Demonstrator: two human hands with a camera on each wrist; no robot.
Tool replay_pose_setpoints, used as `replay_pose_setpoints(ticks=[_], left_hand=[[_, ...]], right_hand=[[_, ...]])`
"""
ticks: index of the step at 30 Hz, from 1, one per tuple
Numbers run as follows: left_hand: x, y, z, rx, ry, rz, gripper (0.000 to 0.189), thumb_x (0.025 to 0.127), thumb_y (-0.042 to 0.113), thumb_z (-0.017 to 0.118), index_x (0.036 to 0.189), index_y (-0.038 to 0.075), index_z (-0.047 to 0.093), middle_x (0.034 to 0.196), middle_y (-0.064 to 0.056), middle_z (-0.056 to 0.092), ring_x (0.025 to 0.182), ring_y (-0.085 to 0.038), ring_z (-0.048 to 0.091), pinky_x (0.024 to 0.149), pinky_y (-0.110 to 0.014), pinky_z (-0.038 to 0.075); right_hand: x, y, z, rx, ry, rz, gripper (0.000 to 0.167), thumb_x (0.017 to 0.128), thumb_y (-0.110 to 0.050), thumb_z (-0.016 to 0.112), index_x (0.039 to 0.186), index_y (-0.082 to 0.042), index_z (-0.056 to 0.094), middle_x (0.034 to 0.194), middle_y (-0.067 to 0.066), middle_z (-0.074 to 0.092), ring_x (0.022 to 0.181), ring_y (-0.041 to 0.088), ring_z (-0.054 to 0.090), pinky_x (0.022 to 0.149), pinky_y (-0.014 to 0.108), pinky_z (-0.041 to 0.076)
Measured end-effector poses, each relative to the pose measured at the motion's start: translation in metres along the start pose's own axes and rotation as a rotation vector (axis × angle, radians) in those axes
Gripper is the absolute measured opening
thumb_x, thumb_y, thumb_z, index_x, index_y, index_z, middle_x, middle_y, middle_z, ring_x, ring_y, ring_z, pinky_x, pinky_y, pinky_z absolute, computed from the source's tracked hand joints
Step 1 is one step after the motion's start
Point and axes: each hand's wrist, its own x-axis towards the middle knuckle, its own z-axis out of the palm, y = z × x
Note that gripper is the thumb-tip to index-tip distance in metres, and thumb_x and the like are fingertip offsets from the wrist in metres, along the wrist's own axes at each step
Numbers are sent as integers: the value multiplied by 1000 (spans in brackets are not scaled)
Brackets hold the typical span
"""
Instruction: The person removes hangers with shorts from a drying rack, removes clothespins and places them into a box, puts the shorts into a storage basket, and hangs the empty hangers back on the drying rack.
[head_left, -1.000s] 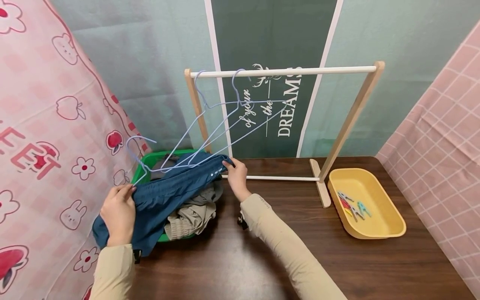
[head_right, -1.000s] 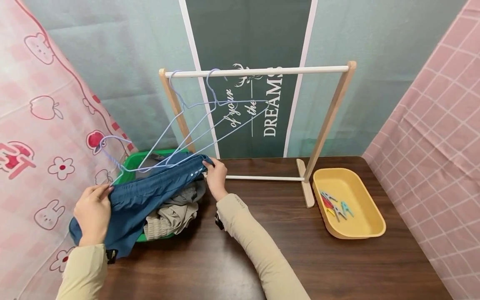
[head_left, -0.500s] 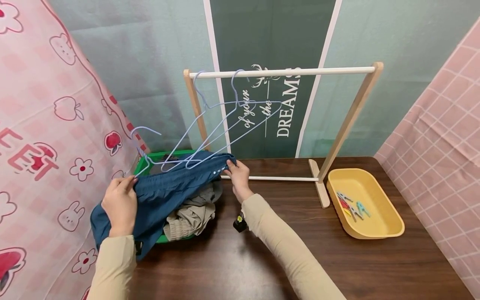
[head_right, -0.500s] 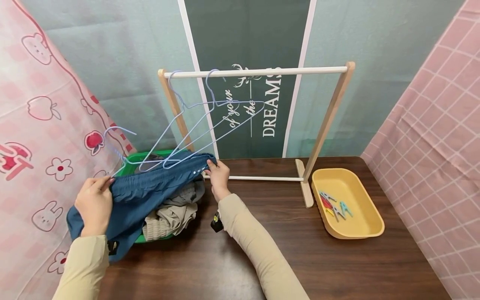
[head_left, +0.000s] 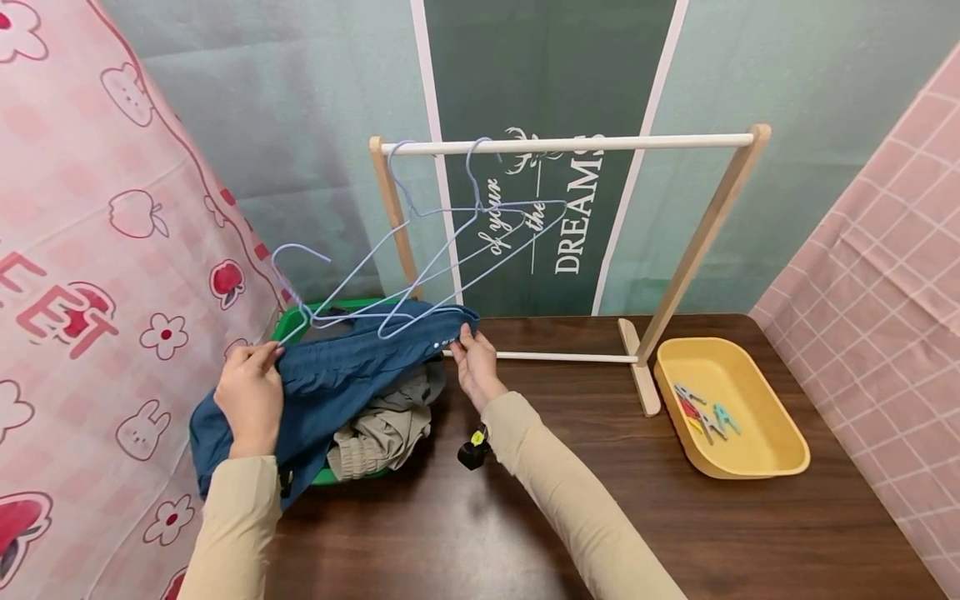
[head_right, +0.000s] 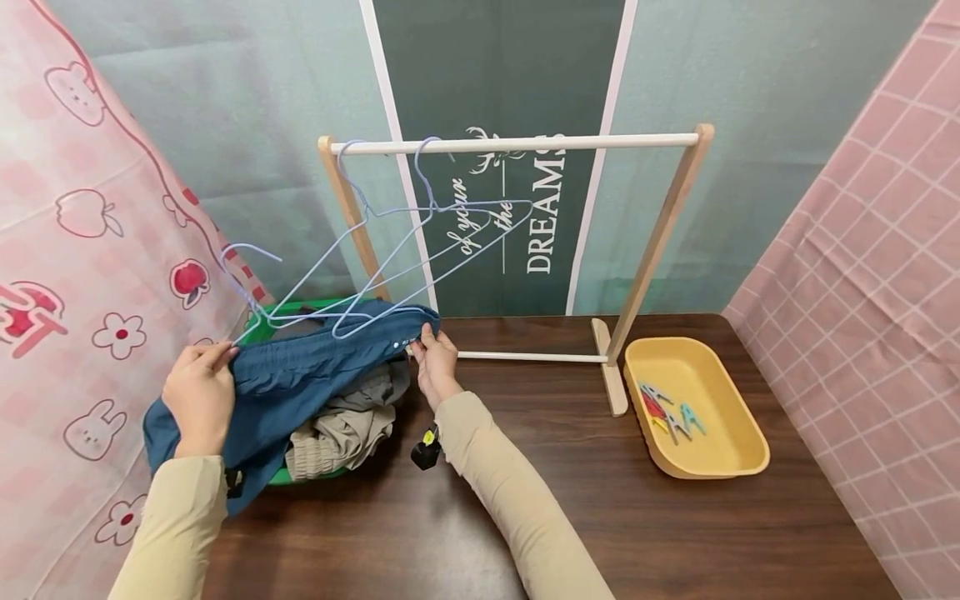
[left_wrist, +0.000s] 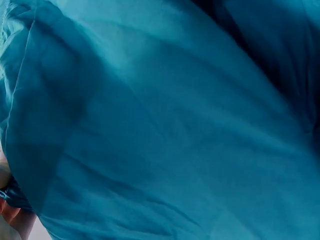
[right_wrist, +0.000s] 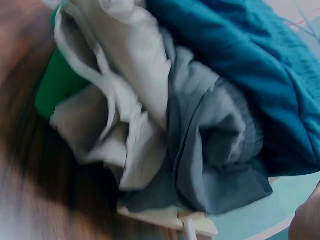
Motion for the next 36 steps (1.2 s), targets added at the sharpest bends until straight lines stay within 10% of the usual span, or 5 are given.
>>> replay_pose_setpoints(ticks=[5,15,22,32,36], left_hand=[[-1,-1,2,-11,-9,-12,20,94,6,56,98,-6,72,89,-21,63,86,-39,60,73,-53,46],[0,3,2,-24,-5,-25,20,94,11,59,97,-4,72,89,-21,64,86,-39,61,71,-53,45],[-1,3,-2,36,-95,-126,22,95,16,57,104,1,72,95,-16,64,92,-36,60,73,-57,42],[3,0,-3,99,-163,-5,19,95,7,56,105,-3,69,96,-22,64,90,-40,54,77,-51,40],[4,-3,-3,96,-161,80,17,94,2,55,101,-6,68,93,-25,64,87,-41,51,76,-49,36]], right_hand=[[84,55,-63,45,6,73,44,83,-23,73,123,-11,63,124,10,64,111,23,65,92,34,53],[54,47,-42,140,33,209,37,93,-4,57,129,-15,56,126,-1,57,112,17,63,95,28,51],[-37,-1,23,-267,43,154,32,91,-25,63,120,-11,63,110,2,63,101,15,63,91,31,53],[40,77,-48,-392,-23,90,53,67,-44,83,108,-14,70,105,5,69,84,16,69,75,29,58],[12,62,-27,-352,-64,68,48,70,-34,83,109,-11,68,105,6,67,86,15,69,76,29,58]])
